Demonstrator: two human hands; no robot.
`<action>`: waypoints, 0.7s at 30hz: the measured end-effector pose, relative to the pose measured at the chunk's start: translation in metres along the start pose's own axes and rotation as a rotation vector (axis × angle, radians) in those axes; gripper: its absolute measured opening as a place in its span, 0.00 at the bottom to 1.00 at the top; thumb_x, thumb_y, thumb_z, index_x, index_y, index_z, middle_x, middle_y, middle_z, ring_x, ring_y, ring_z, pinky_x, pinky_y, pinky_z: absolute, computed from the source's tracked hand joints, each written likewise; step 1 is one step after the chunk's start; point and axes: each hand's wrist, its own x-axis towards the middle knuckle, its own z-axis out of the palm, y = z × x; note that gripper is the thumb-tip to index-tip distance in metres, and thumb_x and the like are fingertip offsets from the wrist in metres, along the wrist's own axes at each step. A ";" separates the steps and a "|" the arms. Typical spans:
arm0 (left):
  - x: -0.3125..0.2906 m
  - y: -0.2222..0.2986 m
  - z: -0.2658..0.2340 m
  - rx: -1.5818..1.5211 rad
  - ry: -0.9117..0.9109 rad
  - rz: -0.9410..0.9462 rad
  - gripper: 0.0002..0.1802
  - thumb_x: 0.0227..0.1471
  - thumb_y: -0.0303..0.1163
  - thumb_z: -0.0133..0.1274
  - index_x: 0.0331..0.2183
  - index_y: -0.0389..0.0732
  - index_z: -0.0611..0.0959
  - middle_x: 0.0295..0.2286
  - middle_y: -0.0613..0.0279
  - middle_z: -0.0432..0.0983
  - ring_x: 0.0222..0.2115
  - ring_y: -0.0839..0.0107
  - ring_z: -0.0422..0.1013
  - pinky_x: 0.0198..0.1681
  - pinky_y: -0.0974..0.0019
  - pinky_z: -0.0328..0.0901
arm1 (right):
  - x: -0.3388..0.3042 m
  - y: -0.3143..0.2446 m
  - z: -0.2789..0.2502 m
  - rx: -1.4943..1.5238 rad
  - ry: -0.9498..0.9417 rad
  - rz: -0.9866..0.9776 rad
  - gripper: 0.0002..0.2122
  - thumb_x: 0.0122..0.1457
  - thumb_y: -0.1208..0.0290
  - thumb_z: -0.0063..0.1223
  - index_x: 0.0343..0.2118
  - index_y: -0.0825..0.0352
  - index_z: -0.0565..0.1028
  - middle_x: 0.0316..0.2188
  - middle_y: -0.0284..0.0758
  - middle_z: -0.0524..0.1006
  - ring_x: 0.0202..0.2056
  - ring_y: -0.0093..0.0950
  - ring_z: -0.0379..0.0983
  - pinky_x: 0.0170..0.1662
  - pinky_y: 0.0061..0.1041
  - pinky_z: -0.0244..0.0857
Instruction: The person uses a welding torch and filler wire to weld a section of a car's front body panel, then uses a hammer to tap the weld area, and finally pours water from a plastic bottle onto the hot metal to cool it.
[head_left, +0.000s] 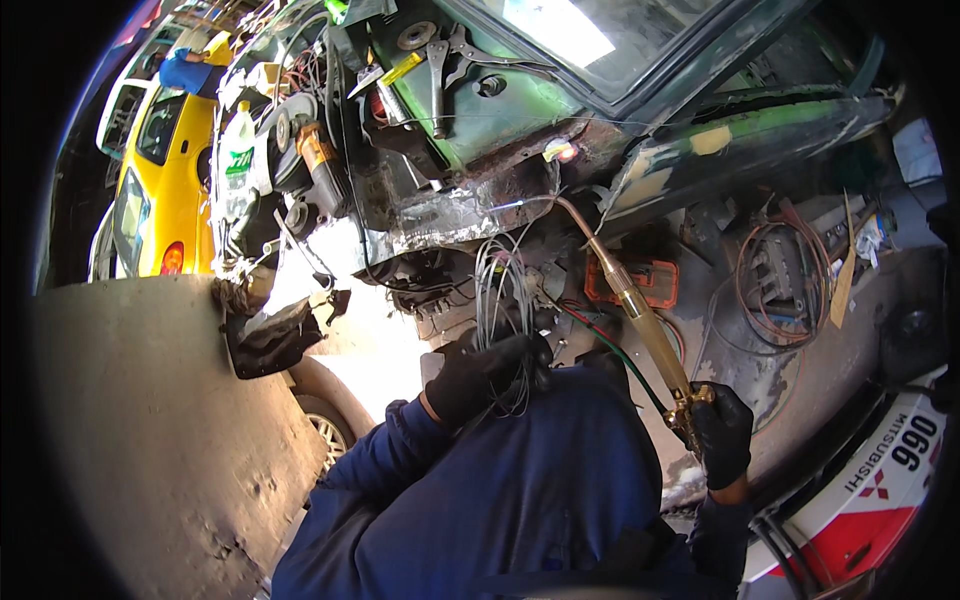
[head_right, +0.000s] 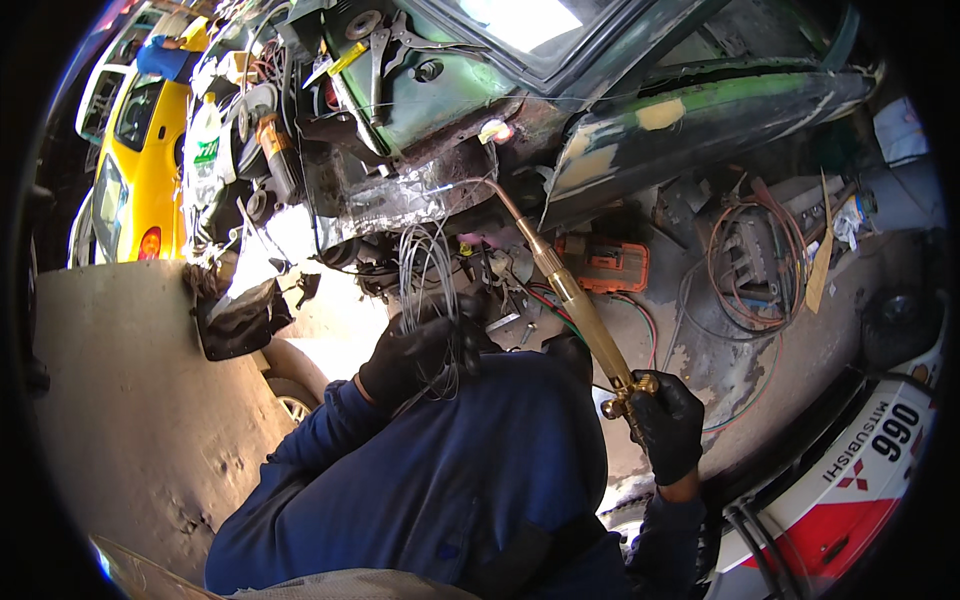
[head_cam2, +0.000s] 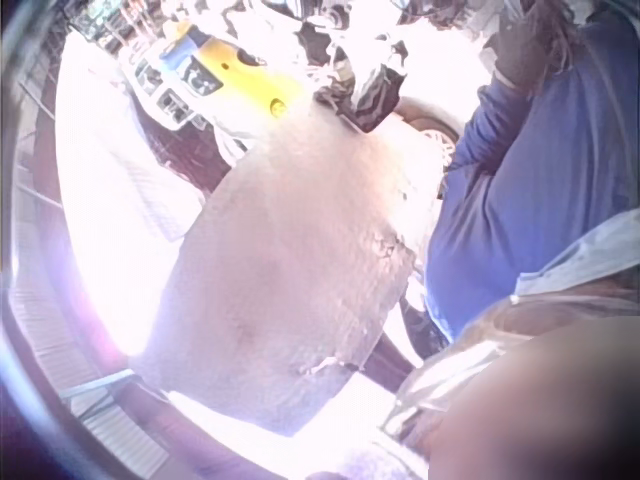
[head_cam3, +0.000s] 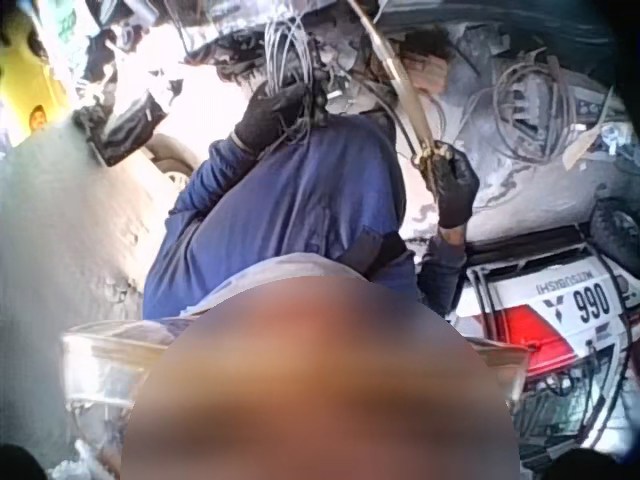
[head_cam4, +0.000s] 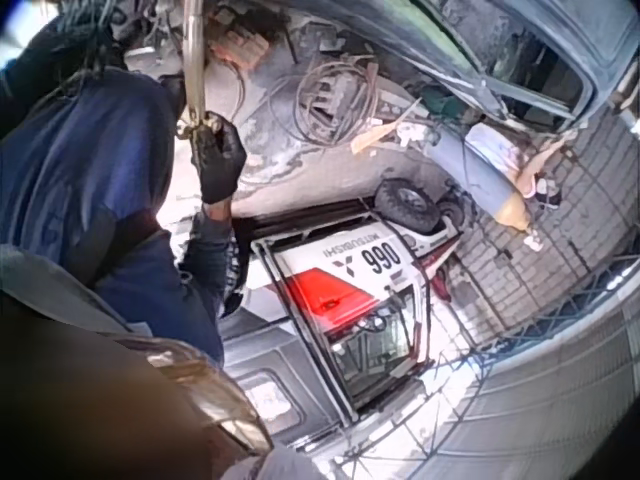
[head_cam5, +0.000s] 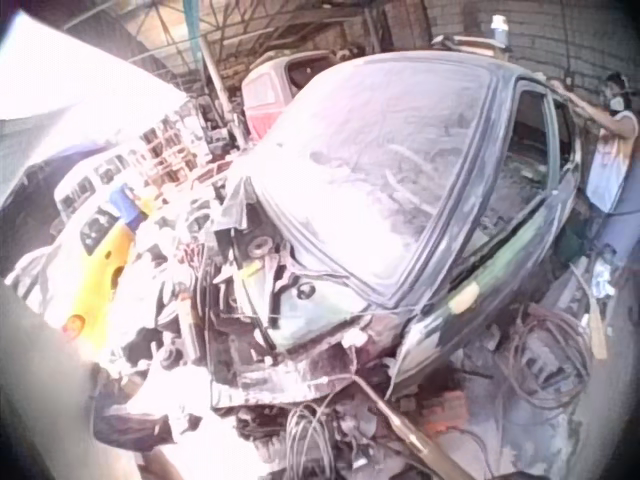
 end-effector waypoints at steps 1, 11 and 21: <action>-0.005 0.007 -0.008 0.197 -0.001 -0.058 0.16 0.71 0.36 0.51 0.52 0.36 0.79 0.35 0.61 0.80 0.34 0.71 0.78 0.39 0.66 0.72 | -0.010 0.002 0.011 -0.008 0.054 0.028 0.12 0.67 0.75 0.56 0.51 0.73 0.77 0.28 0.37 0.83 0.20 0.14 0.69 0.22 0.17 0.63; 0.022 0.111 -0.088 0.670 -0.176 0.073 0.28 0.71 0.47 0.50 0.58 0.32 0.72 0.35 0.55 0.82 0.21 0.74 0.75 0.23 0.70 0.67 | -0.086 0.045 0.138 0.173 0.426 0.046 0.15 0.67 0.64 0.55 0.48 0.71 0.79 0.27 0.38 0.84 0.19 0.16 0.71 0.23 0.18 0.65; 0.049 0.103 -0.103 0.946 -0.020 0.324 0.34 0.76 0.52 0.32 0.57 0.31 0.77 0.34 0.54 0.84 0.22 0.70 0.76 0.24 0.67 0.69 | -0.108 0.064 0.169 0.266 0.540 -0.021 0.19 0.67 0.55 0.59 0.49 0.69 0.78 0.26 0.36 0.83 0.20 0.16 0.72 0.22 0.17 0.64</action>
